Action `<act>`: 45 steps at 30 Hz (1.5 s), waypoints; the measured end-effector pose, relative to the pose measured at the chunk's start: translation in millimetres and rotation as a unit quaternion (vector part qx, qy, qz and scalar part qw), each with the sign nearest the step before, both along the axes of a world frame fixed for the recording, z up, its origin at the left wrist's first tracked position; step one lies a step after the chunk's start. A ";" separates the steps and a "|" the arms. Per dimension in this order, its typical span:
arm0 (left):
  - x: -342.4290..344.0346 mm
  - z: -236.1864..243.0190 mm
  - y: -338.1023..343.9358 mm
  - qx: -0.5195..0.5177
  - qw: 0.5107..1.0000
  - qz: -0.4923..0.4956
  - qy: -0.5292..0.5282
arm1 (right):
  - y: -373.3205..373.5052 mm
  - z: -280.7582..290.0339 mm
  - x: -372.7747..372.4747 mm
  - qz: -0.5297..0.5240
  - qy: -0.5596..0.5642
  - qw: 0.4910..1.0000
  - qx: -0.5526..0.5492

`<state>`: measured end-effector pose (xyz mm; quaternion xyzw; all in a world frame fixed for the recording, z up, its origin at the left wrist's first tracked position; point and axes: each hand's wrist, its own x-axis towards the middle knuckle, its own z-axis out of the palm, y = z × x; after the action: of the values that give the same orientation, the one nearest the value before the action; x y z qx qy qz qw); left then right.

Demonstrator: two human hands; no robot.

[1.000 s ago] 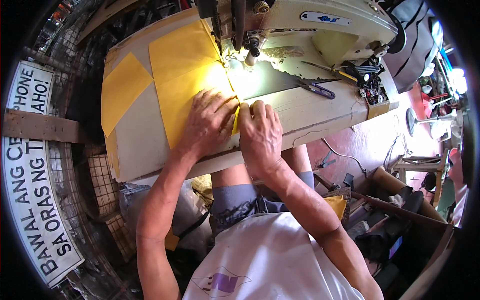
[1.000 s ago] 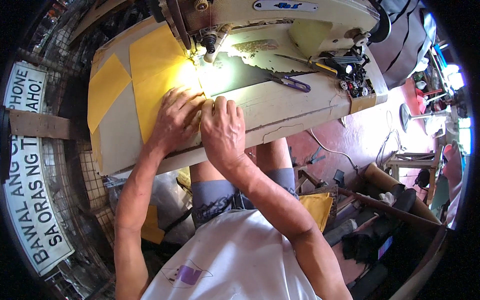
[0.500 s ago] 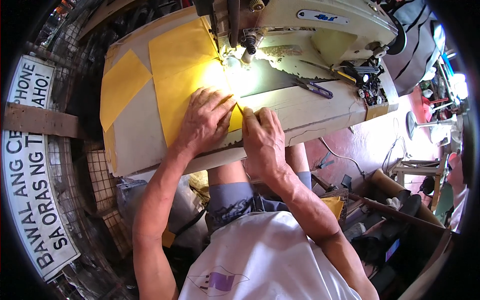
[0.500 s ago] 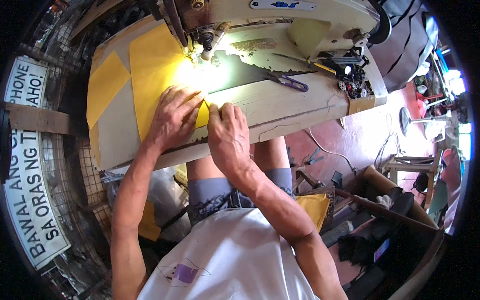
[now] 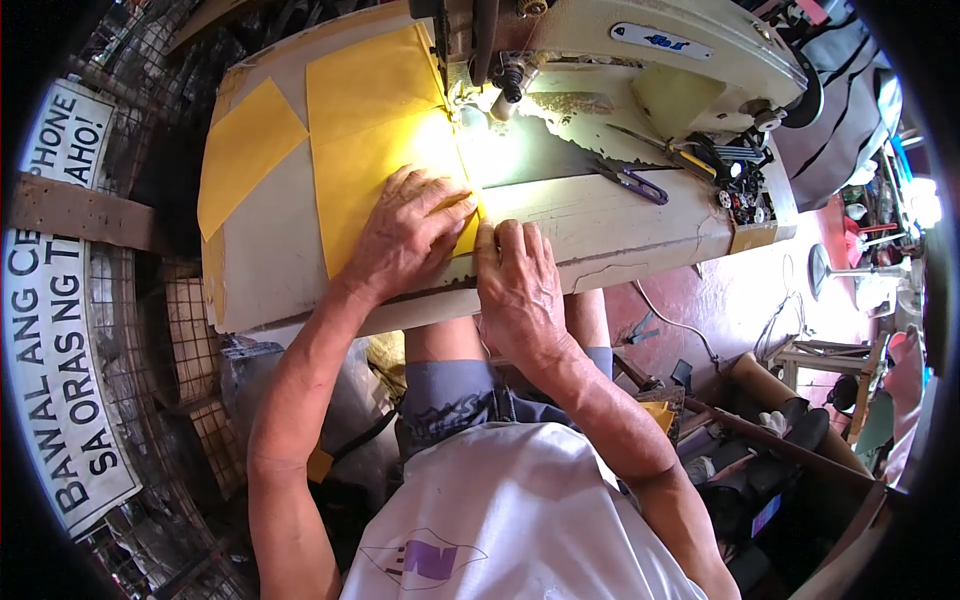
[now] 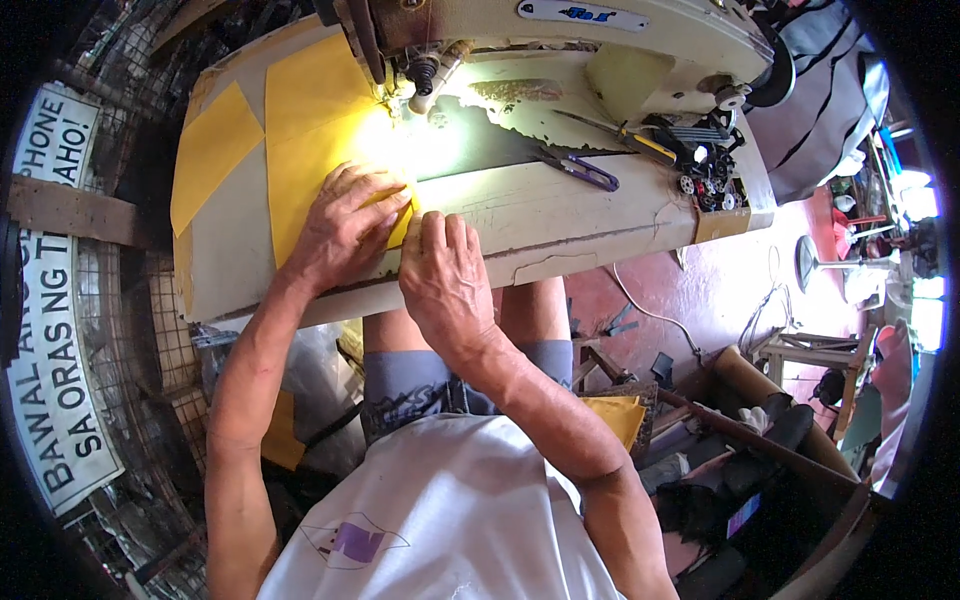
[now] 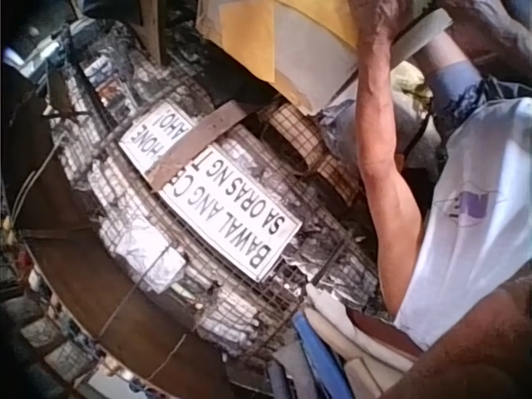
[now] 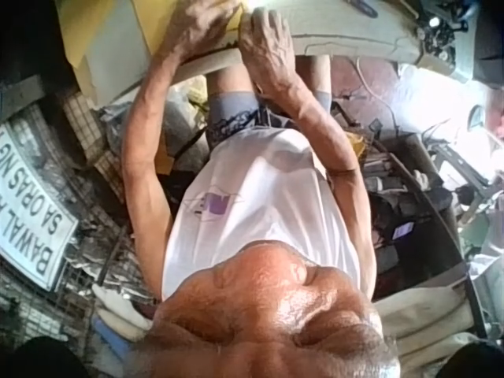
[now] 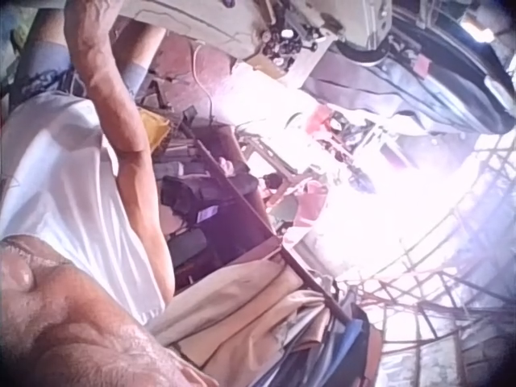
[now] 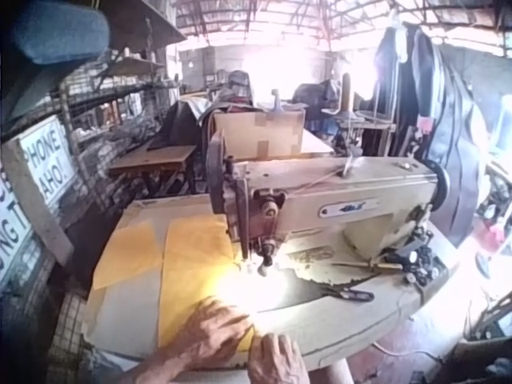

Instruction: Sewing yellow leather panels using an industrial sewing machine in a workshop environment.

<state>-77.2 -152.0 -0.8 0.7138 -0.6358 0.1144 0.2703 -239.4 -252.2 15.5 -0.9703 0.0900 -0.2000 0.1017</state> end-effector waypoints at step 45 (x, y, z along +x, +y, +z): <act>4.1 18.8 10.1 0.077 0.996 -0.053 0.008 | -54.2 -10.0 -24.6 0.170 -0.011 0.985 0.017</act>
<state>-73.1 -142.0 18.0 0.6987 -0.6775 0.0450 0.2254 -264.0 -306.4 5.5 -0.9674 -0.0742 -0.1891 0.1513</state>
